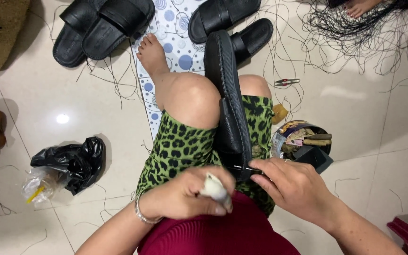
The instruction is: Hand-sewing the sole and upper of a black sandal using a needle and thread while sitting on the floor.
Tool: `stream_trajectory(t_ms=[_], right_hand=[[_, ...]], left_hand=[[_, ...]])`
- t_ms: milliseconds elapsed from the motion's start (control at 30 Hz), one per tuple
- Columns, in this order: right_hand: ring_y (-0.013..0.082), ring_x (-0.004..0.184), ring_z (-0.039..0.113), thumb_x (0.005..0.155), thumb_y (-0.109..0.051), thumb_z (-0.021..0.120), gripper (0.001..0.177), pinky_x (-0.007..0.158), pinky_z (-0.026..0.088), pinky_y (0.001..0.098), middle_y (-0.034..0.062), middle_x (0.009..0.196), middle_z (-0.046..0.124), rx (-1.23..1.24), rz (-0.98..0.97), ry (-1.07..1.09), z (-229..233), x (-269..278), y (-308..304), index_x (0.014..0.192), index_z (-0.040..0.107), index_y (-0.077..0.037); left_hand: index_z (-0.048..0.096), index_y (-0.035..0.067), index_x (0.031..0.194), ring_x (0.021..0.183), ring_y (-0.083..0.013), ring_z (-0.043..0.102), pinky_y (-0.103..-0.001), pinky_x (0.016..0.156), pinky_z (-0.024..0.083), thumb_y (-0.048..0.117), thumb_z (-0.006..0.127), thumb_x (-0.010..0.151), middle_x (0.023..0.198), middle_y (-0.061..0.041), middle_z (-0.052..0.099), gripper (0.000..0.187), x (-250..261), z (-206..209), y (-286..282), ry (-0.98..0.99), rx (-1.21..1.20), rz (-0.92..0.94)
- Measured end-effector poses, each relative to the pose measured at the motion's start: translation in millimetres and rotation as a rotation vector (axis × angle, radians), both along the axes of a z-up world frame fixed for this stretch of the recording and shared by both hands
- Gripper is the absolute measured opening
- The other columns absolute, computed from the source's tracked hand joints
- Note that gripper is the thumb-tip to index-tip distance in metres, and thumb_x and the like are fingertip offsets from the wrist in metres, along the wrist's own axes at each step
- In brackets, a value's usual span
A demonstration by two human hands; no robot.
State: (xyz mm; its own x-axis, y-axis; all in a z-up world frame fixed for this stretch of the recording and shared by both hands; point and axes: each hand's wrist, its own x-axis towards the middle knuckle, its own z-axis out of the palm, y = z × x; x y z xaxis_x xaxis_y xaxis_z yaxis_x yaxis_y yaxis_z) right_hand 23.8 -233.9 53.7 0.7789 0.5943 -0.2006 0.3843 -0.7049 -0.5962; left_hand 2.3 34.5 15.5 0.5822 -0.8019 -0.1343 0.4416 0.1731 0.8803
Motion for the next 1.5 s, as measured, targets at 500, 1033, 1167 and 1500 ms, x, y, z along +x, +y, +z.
stream_trajectory(t_ms=[500, 1033, 1167, 1500], right_hand=[[0.0121, 0.043, 0.055, 0.078, -0.009, 0.076, 0.039, 0.038, 0.046, 0.0304, 0.0028, 0.074, 0.061, -0.155, 0.089, -0.077, 11.2, -5.2, -16.6, 0.117, 0.072, -0.011], [0.0095, 0.059, 0.049, 0.101, -0.021, 0.057, 0.025, 0.049, 0.044, 0.0232, 0.0073, 0.086, 0.063, 0.815, -0.500, 0.822, -28.1, -29.5, -30.4, 0.080, 0.062, -0.007], [0.0180, 0.063, 0.049, 0.100, -0.005, 0.054, 0.036, 0.052, 0.038, 0.0268, 0.0090, 0.076, 0.052, 0.815, -0.425, 1.035, -16.1, -38.9, -30.6, 0.065, 0.048, -0.006], [0.0094, 0.052, 0.056, 0.077, -0.002, 0.076, 0.010, 0.042, 0.043, 0.0196, 0.0078, 0.079, 0.069, 0.347, -0.175, -0.182, -25.1, -29.9, 12.3, 0.085, 0.071, 0.000]], left_hand=[[0.054, 0.000, 0.123, 0.060, -0.0229, 0.070, -0.032, 0.055, 0.055, 0.003, 0.066, 0.091, 0.078, -0.007, 0.070, 0.035, 11.5, 10.2, -36.6, -0.333, 0.509, 0.180], [0.056, -0.007, 0.126, 0.058, -0.0245, 0.065, -0.034, 0.054, 0.054, -0.003, 0.066, 0.088, 0.094, -0.017, 0.074, 0.040, -4.0, -8.7, -50.4, -0.564, 0.607, 0.563], [0.063, -0.007, 0.110, 0.064, -0.0244, 0.071, -0.030, 0.056, 0.057, -0.004, 0.063, 0.086, 0.099, -0.018, 0.076, 0.024, -6.8, -17.7, -48.4, -0.628, 0.658, 0.734], [0.063, -0.001, 0.117, 0.055, -0.0066, 0.046, -0.020, 0.052, 0.042, 0.001, 0.067, 0.095, 0.069, 0.005, 0.051, 0.022, 4.0, 27.4, -19.1, -0.161, 0.310, 0.435]])
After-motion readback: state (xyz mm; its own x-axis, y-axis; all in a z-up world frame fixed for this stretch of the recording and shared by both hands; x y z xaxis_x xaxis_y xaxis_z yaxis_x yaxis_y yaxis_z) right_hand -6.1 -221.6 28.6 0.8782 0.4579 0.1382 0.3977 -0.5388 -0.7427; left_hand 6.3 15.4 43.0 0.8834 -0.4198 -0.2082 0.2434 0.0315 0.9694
